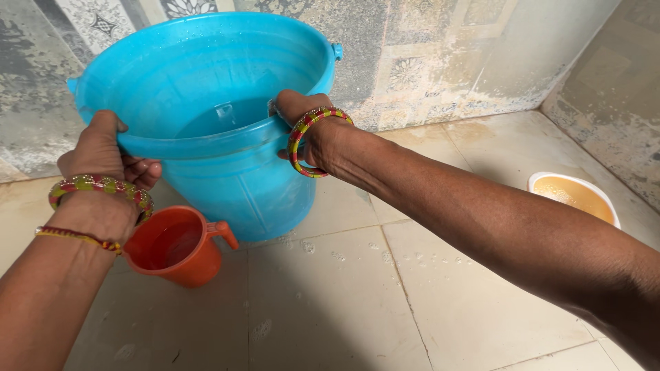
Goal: The person pours water from a red jug onto a traditional straw broom and uses it to sweep a tiled floor. They then use a sponge to scrub the floor and the base of the wall, repeatedly dipping the sponge into a yellow bucket containing soapy water. The person moves a large blue bucket to access the corner area for cleaning.
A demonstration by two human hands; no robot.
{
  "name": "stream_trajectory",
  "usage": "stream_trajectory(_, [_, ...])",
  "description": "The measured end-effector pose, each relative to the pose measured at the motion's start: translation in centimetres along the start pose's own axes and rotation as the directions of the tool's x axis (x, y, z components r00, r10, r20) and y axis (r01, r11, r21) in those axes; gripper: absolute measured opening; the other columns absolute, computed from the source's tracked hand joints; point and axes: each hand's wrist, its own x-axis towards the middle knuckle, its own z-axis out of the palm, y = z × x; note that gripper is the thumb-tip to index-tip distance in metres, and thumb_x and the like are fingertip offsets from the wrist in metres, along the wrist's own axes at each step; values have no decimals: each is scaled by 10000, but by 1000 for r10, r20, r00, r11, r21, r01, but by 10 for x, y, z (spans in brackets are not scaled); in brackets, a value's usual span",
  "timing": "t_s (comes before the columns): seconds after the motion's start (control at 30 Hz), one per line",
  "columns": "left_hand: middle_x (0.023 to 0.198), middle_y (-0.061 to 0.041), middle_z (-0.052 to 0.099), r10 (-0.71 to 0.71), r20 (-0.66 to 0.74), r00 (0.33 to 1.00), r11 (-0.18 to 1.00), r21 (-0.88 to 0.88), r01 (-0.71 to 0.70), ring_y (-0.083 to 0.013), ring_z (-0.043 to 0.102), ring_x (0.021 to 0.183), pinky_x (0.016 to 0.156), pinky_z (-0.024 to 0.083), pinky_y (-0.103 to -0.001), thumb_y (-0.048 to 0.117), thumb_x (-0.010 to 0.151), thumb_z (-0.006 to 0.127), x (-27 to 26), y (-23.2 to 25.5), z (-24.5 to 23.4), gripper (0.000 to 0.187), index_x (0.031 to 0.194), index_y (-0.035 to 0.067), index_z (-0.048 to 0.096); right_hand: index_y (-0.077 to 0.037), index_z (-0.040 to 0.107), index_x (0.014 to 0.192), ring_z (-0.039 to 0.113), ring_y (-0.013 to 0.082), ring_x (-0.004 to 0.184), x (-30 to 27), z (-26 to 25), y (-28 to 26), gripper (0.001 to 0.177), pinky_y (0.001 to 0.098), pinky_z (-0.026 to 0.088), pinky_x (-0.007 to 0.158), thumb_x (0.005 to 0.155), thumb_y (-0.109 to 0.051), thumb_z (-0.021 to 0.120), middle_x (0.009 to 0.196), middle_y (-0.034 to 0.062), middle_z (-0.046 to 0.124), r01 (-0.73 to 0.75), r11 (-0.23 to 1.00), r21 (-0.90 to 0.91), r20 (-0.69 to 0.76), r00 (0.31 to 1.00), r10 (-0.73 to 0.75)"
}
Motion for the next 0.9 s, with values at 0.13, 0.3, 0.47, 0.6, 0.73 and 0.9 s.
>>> stream_trajectory(0.13, [626, -40, 560, -20, -32, 999, 1000, -11, 20, -127, 530, 437, 406, 537, -285, 259, 813, 687, 3, -1, -4, 277, 862, 5, 590, 63, 582, 1263, 722, 414, 1008, 1, 6, -1, 536, 489, 664, 754, 776, -146, 660, 1214, 255, 646, 11, 1000, -14, -18, 1000, -11])
stream_trajectory(0.3, [628, -30, 601, -1, -41, 999, 1000, -26, 0, -116, 547, 447, 437, 558, -266, 244, 832, 656, 4, 0, -12, 269, 951, 4, 627, 91, 648, 1180, 748, 390, 931, 11, 15, -2, 516, 490, 604, 744, 736, -169, 681, 1112, 254, 714, 71, 994, -86, 48, 997, -67])
stream_trajectory(0.47, [622, -17, 572, 7, -60, 998, 999, -35, -9, -106, 526, 450, 453, 555, -284, 258, 854, 653, 10, -2, -23, 238, 963, 48, 624, 42, 618, 1200, 712, 374, 1001, 10, 29, -4, 495, 473, 629, 768, 750, -158, 666, 1155, 219, 677, 24, 998, -52, 64, 998, -20])
stream_trajectory(0.6, [626, -31, 585, -10, -123, 992, 999, -45, 4, -109, 554, 448, 440, 562, -285, 252, 836, 652, 12, 0, -23, 231, 935, 47, 611, 13, 651, 1171, 694, 340, 1011, 7, 33, -3, 451, 456, 626, 750, 750, -150, 652, 1141, 192, 688, 15, 1000, -16, 54, 998, -14])
stream_trajectory(0.73, [672, -106, 616, -20, -114, 993, 1000, -14, 18, -172, 615, 485, 449, 567, -326, 235, 878, 625, 10, 6, -22, 286, 946, -39, 581, 20, 677, 1154, 698, 332, 976, 7, 33, 7, 449, 437, 636, 715, 793, -241, 628, 1099, 190, 689, 72, 997, 3, 36, 997, -72])
stream_trajectory(0.9, [740, -148, 674, -84, -31, 996, 976, 201, 89, -225, 696, 540, 520, 629, -366, 284, 990, 557, 24, 13, -29, 372, 996, -88, 577, 8, 616, 1218, 703, 352, 975, 19, 19, 10, 613, 465, 617, 711, 775, -398, 738, 1070, 190, 694, 60, 997, -44, 163, 985, -52])
